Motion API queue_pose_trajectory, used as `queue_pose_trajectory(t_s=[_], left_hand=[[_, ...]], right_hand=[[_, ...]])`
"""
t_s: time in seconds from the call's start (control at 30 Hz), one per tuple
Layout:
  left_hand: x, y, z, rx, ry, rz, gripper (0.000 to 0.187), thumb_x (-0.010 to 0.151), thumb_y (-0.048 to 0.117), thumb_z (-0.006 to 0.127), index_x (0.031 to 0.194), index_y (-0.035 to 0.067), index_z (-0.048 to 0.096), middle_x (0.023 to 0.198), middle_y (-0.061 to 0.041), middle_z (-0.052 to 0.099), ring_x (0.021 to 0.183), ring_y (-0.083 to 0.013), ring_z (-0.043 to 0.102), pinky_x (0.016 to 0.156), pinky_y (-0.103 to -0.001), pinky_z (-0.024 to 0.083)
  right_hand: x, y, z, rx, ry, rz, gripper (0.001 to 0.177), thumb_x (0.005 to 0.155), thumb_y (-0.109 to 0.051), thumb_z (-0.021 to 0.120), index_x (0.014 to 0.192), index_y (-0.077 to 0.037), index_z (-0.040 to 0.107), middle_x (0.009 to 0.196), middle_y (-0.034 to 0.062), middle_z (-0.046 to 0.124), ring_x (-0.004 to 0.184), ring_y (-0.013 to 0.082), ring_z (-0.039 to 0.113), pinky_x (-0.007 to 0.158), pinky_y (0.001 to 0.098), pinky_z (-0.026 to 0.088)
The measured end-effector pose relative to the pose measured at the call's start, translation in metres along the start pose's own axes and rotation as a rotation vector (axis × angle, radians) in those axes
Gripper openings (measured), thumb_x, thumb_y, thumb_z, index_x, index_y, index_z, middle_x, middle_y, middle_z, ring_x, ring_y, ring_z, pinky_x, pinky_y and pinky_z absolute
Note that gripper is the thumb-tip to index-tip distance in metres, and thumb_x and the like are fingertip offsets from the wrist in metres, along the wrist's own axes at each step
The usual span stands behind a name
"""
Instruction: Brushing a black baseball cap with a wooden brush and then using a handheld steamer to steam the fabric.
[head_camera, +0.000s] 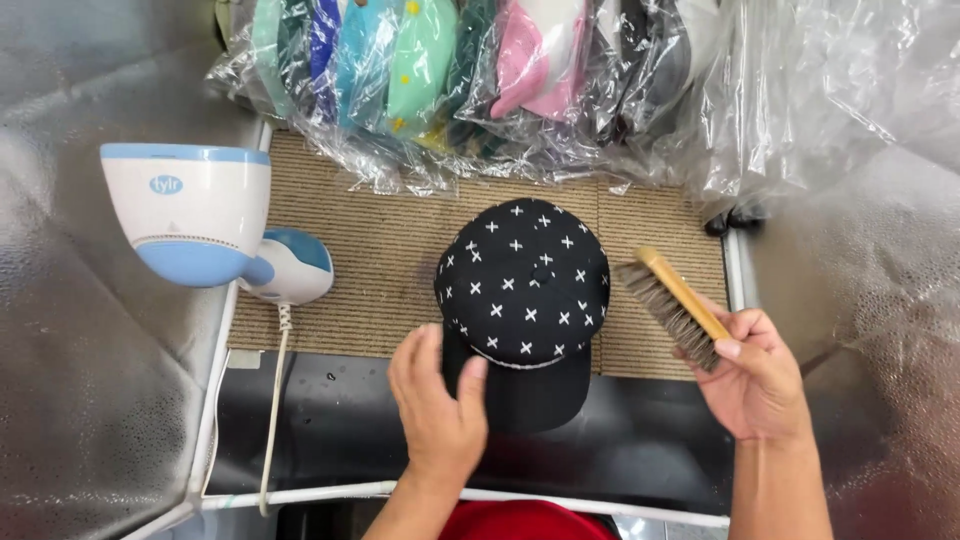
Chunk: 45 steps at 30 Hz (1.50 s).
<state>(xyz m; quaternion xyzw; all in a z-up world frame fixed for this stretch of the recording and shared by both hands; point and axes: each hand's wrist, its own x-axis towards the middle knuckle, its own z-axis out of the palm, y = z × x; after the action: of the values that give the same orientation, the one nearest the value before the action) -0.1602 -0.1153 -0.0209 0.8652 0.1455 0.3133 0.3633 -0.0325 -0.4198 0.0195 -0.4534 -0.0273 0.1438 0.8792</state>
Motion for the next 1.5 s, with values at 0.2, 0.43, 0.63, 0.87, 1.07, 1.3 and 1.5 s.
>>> queue_pose_trajectory(t_s=[0.2, 0.43, 0.63, 0.87, 1.07, 1.3, 1.5], left_hand=[[0.034, 0.029, 0.038, 0.061, 0.106, 0.429, 0.042, 0.102, 0.043, 0.058, 0.129, 0.012, 0.066, 0.141, -0.022, 0.054, 0.141, -0.0494, 0.042, 0.113, -0.062, 0.027], [0.028, 0.008, 0.054, 0.049, 0.167, 0.478, 0.044, 0.101, 0.049, 0.055, 0.133, 0.019, 0.06, 0.144, -0.019, 0.05, 0.143, -0.0469, 0.037, 0.114, -0.065, 0.023], [0.032, 0.01, 0.05, 0.1, 0.14, 0.493, 0.038, 0.102, 0.045, 0.056, 0.131, 0.021, 0.059, 0.143, -0.019, 0.053, 0.138, -0.0448, 0.046, 0.115, -0.062, 0.034], [0.036, 0.007, 0.054, 0.086, 0.148, 0.51, 0.04, 0.102, 0.047, 0.055, 0.134, 0.022, 0.058, 0.145, -0.018, 0.051, 0.139, -0.0445, 0.045, 0.115, -0.062, 0.034], [0.032, 0.002, 0.053, 0.105, 0.13, 0.504, 0.042, 0.103, 0.048, 0.053, 0.136, 0.022, 0.057, 0.144, -0.019, 0.051, 0.14, -0.0443, 0.044, 0.117, -0.063, 0.032], [0.03, 0.005, 0.051, 0.092, 0.138, 0.5, 0.04, 0.102, 0.048, 0.056, 0.132, 0.022, 0.06, 0.144, -0.018, 0.053, 0.139, -0.0442, 0.045, 0.116, -0.062, 0.032], [0.029, 0.002, 0.054, 0.104, 0.139, 0.502, 0.039, 0.103, 0.05, 0.052, 0.131, 0.023, 0.058, 0.146, -0.016, 0.05, 0.141, -0.0416, 0.042, 0.116, -0.061, 0.032]], right_hand=[[0.023, 0.025, 0.048, -0.85, -0.072, -0.36, 0.037, 0.091, -0.015, 0.065, 0.124, -0.002, 0.059, 0.141, 0.0261, 0.056, 0.129, 0.0367, 0.056, 0.102, 0.0491, 0.05], [0.043, 0.015, 0.132, -1.498, -0.427, -0.851, 0.044, 0.086, -0.022, 0.076, 0.129, -0.015, 0.065, 0.128, 0.0211, 0.062, 0.103, 0.0415, 0.066, 0.084, 0.0492, 0.055], [0.141, 0.028, 0.112, -1.802, -0.394, -0.346, 0.055, 0.095, -0.045, 0.054, 0.147, -0.026, 0.058, 0.127, 0.0175, 0.061, 0.112, 0.0372, 0.059, 0.083, 0.0514, 0.05], [0.129, 0.013, 0.114, -1.695, -0.281, -0.364, 0.047, 0.096, -0.042, 0.056, 0.14, -0.029, 0.064, 0.124, 0.014, 0.055, 0.101, 0.0345, 0.062, 0.083, 0.0475, 0.05], [0.117, 0.01, 0.126, -1.777, -0.502, -0.599, 0.037, 0.097, -0.043, 0.065, 0.128, -0.027, 0.074, 0.126, 0.0184, 0.063, 0.106, 0.035, 0.064, 0.082, 0.0466, 0.055], [0.131, 0.018, 0.121, -1.743, -0.456, -0.196, 0.042, 0.092, -0.053, 0.061, 0.13, -0.038, 0.072, 0.128, 0.0111, 0.061, 0.112, 0.0303, 0.066, 0.097, 0.0413, 0.047], [0.166, 0.007, 0.112, -1.301, -0.034, 0.515, 0.05, 0.087, -0.04, 0.063, 0.131, -0.018, 0.073, 0.142, -0.0024, 0.068, 0.132, 0.0124, 0.06, 0.115, 0.0276, 0.039]])
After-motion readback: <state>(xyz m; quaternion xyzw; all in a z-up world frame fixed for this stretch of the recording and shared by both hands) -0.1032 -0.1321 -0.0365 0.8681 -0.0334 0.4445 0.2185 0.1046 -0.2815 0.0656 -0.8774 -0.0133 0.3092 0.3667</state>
